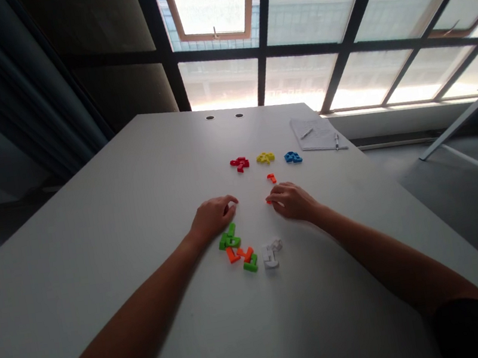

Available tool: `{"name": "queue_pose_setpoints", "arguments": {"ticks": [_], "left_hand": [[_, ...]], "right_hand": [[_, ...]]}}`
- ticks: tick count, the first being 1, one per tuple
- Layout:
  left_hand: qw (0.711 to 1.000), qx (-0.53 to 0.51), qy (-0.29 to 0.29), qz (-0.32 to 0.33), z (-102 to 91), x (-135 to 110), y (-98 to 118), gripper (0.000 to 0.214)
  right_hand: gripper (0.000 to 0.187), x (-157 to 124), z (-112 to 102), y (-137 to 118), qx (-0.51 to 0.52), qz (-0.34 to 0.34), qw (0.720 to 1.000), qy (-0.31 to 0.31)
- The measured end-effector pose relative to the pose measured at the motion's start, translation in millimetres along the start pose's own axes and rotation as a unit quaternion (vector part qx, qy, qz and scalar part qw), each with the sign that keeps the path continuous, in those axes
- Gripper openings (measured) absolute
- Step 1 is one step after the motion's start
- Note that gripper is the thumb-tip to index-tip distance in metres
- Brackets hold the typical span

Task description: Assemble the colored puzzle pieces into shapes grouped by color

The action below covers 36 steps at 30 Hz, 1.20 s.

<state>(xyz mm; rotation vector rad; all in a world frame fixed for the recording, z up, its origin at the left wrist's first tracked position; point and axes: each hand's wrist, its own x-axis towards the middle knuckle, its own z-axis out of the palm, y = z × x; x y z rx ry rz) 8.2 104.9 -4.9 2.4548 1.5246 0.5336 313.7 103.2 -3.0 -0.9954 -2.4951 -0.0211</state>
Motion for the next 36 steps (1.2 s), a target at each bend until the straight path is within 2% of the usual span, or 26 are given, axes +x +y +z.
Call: {"name": "queue_pose_setpoints", "arguments": {"ticks": [5,13,19,29,36], "left_hand": [[1.0,-0.003,0.001,-0.002,-0.5,0,1,0.032],[1.0,0.0,0.002,-0.002,-1.5,0,2,0.031],[1.0,0.008,0.008,-0.005,0.2,-1,1,0.031],[1.0,0.007,0.01,-0.006,-1.1,-1,2,0.031],[1.0,0.007,0.007,-0.003,-2.0,-2,2,0.032]], "right_hand": [[0.025,-1,3,0,-0.008,0.001,1.0,-0.021],[0.031,-2,5,13,-0.069,0.064,0.995,-0.025],[0.034,2,8,16,-0.1,0.077,0.992,-0.021],[0.037,4,15,21,-0.116,0.094,0.989,0.001],[0.03,-1,13,15,-0.09,0.09,0.991,0.033]]}}
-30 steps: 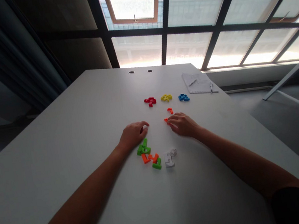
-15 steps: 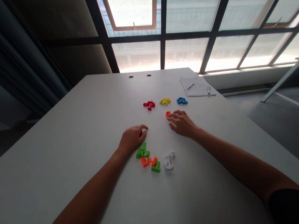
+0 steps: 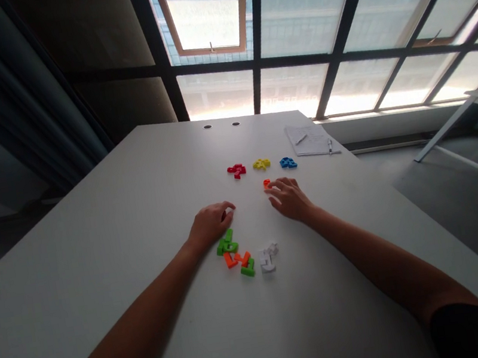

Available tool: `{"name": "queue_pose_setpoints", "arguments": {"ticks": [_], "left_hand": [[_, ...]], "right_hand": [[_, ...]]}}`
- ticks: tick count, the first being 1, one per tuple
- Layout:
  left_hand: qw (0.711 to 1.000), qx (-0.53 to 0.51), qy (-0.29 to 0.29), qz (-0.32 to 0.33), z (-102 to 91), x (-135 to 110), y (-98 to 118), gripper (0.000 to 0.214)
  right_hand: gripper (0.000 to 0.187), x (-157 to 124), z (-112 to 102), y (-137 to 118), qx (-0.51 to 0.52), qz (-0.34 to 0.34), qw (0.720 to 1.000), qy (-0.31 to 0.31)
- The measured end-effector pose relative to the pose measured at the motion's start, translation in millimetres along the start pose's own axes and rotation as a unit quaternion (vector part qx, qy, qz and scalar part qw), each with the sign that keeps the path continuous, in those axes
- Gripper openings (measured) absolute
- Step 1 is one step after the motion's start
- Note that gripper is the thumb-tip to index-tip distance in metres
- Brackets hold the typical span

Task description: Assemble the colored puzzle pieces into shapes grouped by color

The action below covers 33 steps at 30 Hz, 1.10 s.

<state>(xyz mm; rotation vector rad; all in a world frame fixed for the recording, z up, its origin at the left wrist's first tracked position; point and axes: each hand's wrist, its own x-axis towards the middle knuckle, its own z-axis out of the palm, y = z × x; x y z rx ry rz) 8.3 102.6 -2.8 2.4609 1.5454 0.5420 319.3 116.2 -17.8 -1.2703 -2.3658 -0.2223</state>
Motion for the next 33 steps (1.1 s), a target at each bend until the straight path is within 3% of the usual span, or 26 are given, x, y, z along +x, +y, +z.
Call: {"name": "queue_pose_setpoints", "arguments": {"ticks": [8,10,12,15,17,20,29,33], "left_hand": [[1.0,-0.001,0.002,-0.002,1.4,1,-1,0.032],[1.0,0.0,0.004,-0.002,2.2,1,-2,0.031],[1.0,0.0,0.005,0.0,3.0,1,-2,0.031],[1.0,-0.001,0.008,0.005,4.1,2,-3,0.03],[1.0,-0.001,0.012,0.006,4.4,1,-3,0.03],[1.0,0.001,0.013,0.004,4.0,1,-3,0.03],[1.0,-0.002,0.008,0.003,2.0,1,-1,0.029],[1.0,-0.001,0.0,-0.001,2.1,1,-1,0.03]], "right_hand": [[0.029,3,-5,-8,0.028,0.006,1.0,0.002],[0.025,4,-12,-17,0.082,-0.029,0.996,0.02],[0.023,5,-21,-34,0.174,-0.102,0.98,0.006],[0.026,4,-33,-67,0.306,-0.206,0.927,-0.069],[0.029,3,-37,-85,0.338,-0.237,0.904,-0.115],[0.027,1,-39,-96,0.34,-0.25,0.893,-0.158],[0.013,7,-38,-85,0.326,-0.225,0.896,-0.198],[0.015,15,-41,-46,0.312,-0.143,0.929,-0.14]]}}
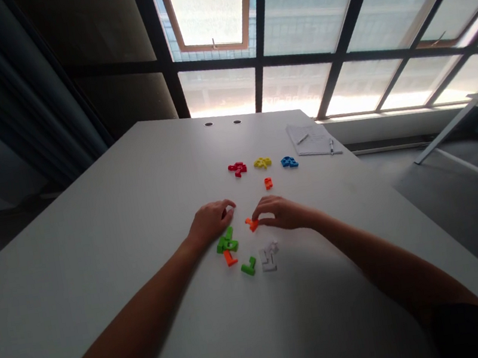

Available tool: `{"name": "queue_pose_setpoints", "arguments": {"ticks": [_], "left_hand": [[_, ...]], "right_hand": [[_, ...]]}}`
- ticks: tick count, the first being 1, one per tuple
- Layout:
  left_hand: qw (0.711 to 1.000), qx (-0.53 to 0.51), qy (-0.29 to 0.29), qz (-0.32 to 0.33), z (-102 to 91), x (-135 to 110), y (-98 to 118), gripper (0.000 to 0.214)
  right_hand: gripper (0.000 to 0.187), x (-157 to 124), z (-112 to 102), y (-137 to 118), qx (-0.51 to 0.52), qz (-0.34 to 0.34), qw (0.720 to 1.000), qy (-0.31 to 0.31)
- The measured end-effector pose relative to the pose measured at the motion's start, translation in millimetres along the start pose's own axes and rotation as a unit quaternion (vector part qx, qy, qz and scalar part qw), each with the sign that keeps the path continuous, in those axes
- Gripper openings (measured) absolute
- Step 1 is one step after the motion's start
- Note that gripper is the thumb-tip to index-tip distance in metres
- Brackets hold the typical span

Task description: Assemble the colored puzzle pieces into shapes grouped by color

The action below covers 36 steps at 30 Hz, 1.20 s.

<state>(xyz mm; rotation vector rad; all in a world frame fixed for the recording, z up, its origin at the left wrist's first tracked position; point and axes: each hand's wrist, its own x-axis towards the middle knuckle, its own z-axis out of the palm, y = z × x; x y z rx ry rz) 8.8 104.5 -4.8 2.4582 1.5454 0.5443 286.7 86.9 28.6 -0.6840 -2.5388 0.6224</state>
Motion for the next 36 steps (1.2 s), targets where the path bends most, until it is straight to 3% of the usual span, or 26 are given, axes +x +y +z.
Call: {"name": "queue_pose_setpoints", "arguments": {"ticks": [2,6,10,14,22,36], "left_hand": [[1.0,0.001,-0.001,0.0,0.2,0,0,0.03],[1.0,-0.003,0.003,0.001,0.8,0,-1,0.03],[1.0,-0.003,0.005,0.002,1.2,0,-2,0.03],[1.0,-0.001,0.004,0.0,0.5,-1,-1,0.031],[1.0,0.0,0.001,0.0,-0.1,-1,0,0.032],[1.0,0.0,0.002,-0.001,-0.6,-1,1,0.03]], "right_hand": [[0.015,-11,-18,26,-0.045,0.05,0.997,0.023],[0.014,-41,-44,80,-0.081,0.162,0.983,0.011],[0.022,-57,-49,106,-0.083,0.181,0.978,0.059],[0.019,-54,-45,102,-0.13,0.202,0.961,0.135],[0.026,-40,-31,75,-0.198,0.275,0.938,0.069],[0.031,-35,-15,82,-0.208,0.263,0.93,0.151]]}}
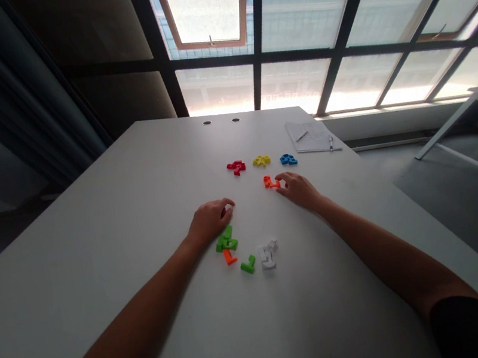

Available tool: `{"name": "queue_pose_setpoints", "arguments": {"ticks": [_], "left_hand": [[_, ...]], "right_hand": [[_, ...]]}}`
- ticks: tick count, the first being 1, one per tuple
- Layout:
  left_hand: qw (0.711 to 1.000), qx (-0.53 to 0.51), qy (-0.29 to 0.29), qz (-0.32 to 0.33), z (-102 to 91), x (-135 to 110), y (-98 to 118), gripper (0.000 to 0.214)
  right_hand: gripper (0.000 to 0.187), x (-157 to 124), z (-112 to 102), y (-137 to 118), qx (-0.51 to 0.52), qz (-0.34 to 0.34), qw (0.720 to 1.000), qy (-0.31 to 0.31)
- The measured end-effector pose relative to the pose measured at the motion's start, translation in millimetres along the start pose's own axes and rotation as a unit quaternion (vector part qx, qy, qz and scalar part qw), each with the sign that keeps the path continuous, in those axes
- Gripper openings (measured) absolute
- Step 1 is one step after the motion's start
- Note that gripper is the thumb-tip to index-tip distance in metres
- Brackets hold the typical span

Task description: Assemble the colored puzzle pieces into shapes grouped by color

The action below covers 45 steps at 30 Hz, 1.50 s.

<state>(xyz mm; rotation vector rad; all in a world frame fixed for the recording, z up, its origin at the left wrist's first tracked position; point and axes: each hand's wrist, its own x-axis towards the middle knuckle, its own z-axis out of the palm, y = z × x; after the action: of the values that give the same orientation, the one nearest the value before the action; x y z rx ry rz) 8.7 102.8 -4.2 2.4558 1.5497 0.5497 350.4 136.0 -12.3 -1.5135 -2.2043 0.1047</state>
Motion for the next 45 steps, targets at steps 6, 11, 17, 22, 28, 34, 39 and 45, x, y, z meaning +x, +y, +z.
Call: {"name": "queue_pose_setpoints", "arguments": {"ticks": [6,11,17,22,28,34,39,45], "left_hand": [[1.0,0.001,0.002,-0.003,0.8,0,0,0.03],[1.0,0.006,-0.001,-0.004,-2.0,0,2,0.031],[1.0,0.0,-0.005,-0.004,-1.8,1,0,0.032],[1.0,0.007,0.004,0.006,2.3,2,-3,0.031],[1.0,0.008,0.017,0.015,1.9,1,-1,0.03],[1.0,0.009,0.012,0.008,1.1,1,0,0.031],[1.0,0.004,0.009,0.007,0.0,1,0,0.03],[1.0,0.003,0.004,0.006,1.0,1,-1,0.031]], "right_hand": [[0.036,5,5,0,0.018,0.004,1.0,0.013],[0.047,5,8,3,0.038,0.009,0.999,0.021],[0.02,0,-6,-25,0.04,-0.123,0.99,0.056],[0.02,-24,-15,-107,0.128,-0.346,0.925,-0.091],[0.027,-60,-3,-173,0.027,-0.386,0.912,-0.132],[0.018,-65,2,-178,0.011,-0.367,0.92,-0.137],[0.011,-49,-12,-165,0.096,-0.298,0.943,-0.111],[0.016,-14,-32,-107,0.05,-0.134,0.988,-0.06]]}}
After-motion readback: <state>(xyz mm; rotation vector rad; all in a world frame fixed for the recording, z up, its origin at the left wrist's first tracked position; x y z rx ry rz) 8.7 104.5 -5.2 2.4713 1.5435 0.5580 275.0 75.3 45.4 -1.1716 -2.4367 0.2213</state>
